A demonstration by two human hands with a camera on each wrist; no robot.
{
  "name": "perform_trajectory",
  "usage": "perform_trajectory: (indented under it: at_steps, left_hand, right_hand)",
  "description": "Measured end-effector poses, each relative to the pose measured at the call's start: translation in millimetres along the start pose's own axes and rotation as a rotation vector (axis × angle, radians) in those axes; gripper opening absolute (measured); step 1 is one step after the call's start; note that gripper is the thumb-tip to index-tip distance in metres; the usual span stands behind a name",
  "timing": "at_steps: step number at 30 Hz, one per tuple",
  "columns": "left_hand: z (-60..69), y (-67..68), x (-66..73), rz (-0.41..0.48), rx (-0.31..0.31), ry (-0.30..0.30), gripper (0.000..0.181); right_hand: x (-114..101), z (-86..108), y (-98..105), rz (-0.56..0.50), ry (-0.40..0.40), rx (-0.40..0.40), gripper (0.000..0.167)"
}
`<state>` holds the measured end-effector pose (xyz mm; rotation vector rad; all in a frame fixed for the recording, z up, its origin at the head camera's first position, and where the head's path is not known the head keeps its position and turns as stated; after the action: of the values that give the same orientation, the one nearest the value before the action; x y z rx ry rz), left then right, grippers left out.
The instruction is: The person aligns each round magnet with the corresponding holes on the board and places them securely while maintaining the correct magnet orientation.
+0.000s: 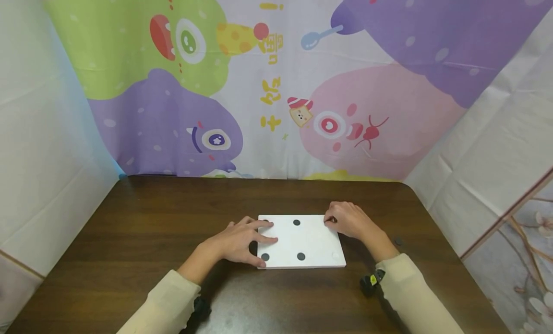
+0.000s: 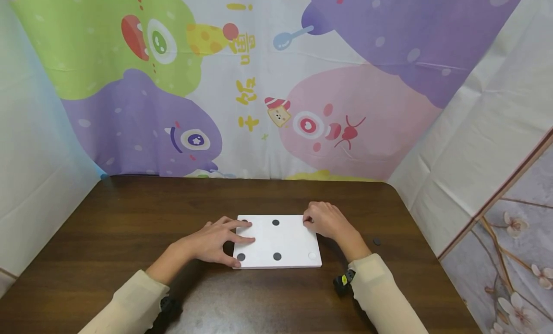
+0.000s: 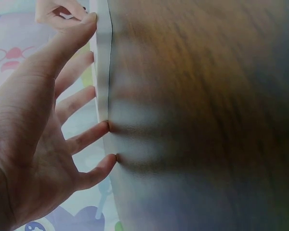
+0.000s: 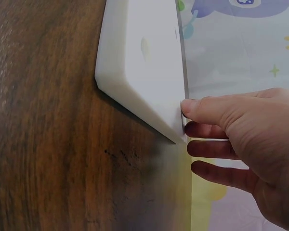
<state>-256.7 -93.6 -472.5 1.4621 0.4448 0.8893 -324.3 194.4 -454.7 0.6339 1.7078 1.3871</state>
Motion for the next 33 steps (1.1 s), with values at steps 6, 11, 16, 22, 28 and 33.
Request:
perform_trajectory:
  at_steps: [6, 11, 16, 22, 28, 33]
  left_hand:
    - [-0.2, -0.8, -0.6, 0.003, 0.001, 0.001, 0.074]
    - [-0.6, -0.8, -1.2, -0.001, 0.005, -0.001, 0.075]
    - [-0.5, -1.4, -1.8, 0.0, 0.003, -0.002, 0.075]
    - [0.1, -1.1, -2.2, 0.004, 0.007, -0.001, 0.074]
    - [0.2, -1.2, -2.0, 0.002, 0.007, -0.005, 0.074]
    - [0.0, -1.3, -1.6, 0.007, 0.008, -0.008, 0.074]
  right_hand:
    - [-1.0, 0.6, 1.8, 0.0, 0.001, 0.001, 0.006]
    - [-0.4, 0.6, 2.9, 0.0, 0.011, 0.003, 0.007]
    - [-0.6, 0.2, 6.2, -0.01, 0.002, -0.003, 0.006]
    - [-0.2, 0.9, 13.5, -0.036, 0.001, 0.035, 0.007]
    - [4.0, 2.8, 16.8, -0.062, 0.0, 0.045, 0.008]
    - [12.8, 4.9, 22.8, -0.087, -0.022, 0.067, 0.009]
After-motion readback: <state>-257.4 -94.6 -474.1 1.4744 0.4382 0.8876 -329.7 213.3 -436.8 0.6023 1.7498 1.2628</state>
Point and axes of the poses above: each hand's wrist, its own z-axis away from the middle knuckle, its own y-axis out of the back of the hand, x = y × z, the point moved 6 cm from there along -z, towards the middle knuckle, and after that the axes turned 10 degrees about -z, right-handed, at the moved point
